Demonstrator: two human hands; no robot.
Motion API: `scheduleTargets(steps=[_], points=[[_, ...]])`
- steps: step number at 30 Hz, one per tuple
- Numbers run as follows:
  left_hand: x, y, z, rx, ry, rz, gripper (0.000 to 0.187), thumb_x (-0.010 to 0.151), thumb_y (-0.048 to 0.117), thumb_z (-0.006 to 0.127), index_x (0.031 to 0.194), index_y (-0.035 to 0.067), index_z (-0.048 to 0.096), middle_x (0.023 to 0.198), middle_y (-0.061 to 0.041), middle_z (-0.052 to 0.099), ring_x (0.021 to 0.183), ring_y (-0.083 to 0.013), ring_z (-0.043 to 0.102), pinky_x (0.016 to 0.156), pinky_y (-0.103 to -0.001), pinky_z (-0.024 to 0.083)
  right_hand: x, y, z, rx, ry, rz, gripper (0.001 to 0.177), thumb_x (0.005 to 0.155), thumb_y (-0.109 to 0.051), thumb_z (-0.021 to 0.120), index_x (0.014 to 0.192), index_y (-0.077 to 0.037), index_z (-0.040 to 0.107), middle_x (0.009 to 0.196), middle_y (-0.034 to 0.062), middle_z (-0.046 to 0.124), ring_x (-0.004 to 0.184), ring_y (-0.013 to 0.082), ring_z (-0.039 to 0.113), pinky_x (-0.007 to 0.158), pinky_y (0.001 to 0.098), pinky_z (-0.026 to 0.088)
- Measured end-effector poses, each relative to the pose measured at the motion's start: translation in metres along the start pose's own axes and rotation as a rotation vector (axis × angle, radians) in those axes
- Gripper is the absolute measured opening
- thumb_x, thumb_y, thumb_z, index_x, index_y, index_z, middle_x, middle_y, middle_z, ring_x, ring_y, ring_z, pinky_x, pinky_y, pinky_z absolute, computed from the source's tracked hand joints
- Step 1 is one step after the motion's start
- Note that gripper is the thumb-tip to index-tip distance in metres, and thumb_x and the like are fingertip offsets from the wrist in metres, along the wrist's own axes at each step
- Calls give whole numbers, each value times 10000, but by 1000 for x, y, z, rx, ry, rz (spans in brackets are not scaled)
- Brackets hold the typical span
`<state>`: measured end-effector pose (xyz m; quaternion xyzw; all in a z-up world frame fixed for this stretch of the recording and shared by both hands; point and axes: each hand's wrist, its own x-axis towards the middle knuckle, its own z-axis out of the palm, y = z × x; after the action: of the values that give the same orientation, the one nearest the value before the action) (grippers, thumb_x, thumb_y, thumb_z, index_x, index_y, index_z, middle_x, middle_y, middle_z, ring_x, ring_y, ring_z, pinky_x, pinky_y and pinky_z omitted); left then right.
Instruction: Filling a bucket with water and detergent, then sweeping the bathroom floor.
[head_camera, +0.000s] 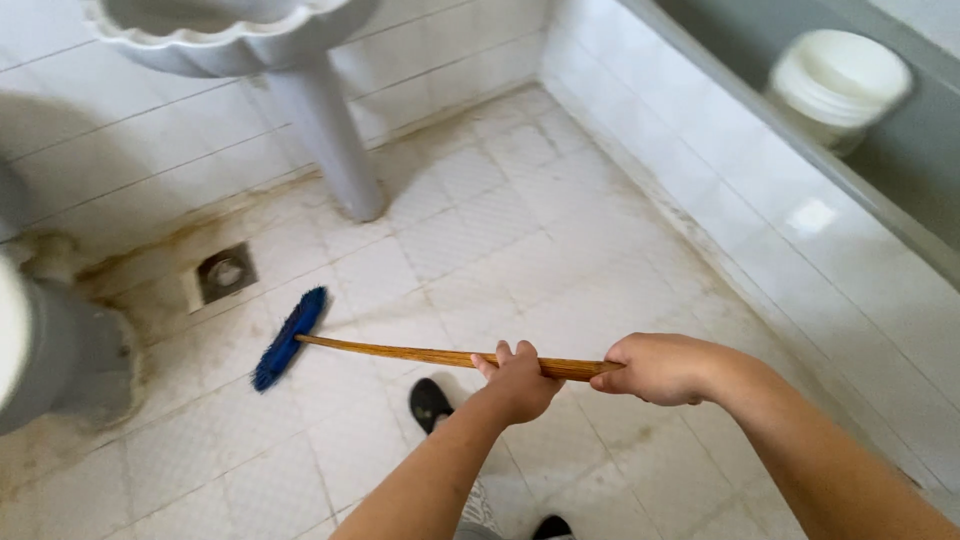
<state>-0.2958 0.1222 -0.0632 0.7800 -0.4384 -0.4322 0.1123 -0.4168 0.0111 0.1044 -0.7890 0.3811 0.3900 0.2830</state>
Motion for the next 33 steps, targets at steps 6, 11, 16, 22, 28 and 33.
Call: scheduleTargets(steps=[6,11,16,22,28,33], points=[[-39,69,73,20,5,143,722,968,534,553,1341,-72,428,1516,-257,393,1543,-485,70,1160,-772,-106,-56,98,56,165,-4,14,408,1003,-499,576,932,-104,647,665,-2,530,501,136,429,460,344,355],[-55,119,98,26,-58,217,681,973,526,559,1309,-56,448,1478,-299,425,1516,-469,173,1160,-779,-91,-112,142,62,188,31,91,397,996,-498,577,922,-116,660,687,-13,542,519,130,426,469,336,353],[-69,147,102,-21,-35,259,646,968,519,578,1289,-29,463,1451,-299,444,1494,-460,207,1178,-741,-83,-146,151,57,149,58,175,380,979,-508,593,959,-146,708,713,-5,585,544,146,438,490,325,349],[-70,121,100,-6,7,296,584,965,520,625,1243,17,520,1422,-251,450,1479,-430,205,1169,-716,-38,-150,125,65,223,63,168,334,984,-469,566,1101,-193,715,767,2,639,555,141,455,496,313,362],[-66,82,75,31,5,238,534,926,498,627,1215,53,559,1330,-168,526,1414,-356,370,1218,-675,21,-122,88,75,117,31,95,345,1026,-451,497,1167,-187,669,822,-1,682,582,132,560,516,311,472],[-41,27,50,93,21,154,586,952,474,651,1322,36,531,1515,-250,418,1559,-395,171,1259,-600,46,-81,37,73,139,33,93,323,1042,-443,486,1147,-182,645,827,17,688,670,166,629,568,337,514]])
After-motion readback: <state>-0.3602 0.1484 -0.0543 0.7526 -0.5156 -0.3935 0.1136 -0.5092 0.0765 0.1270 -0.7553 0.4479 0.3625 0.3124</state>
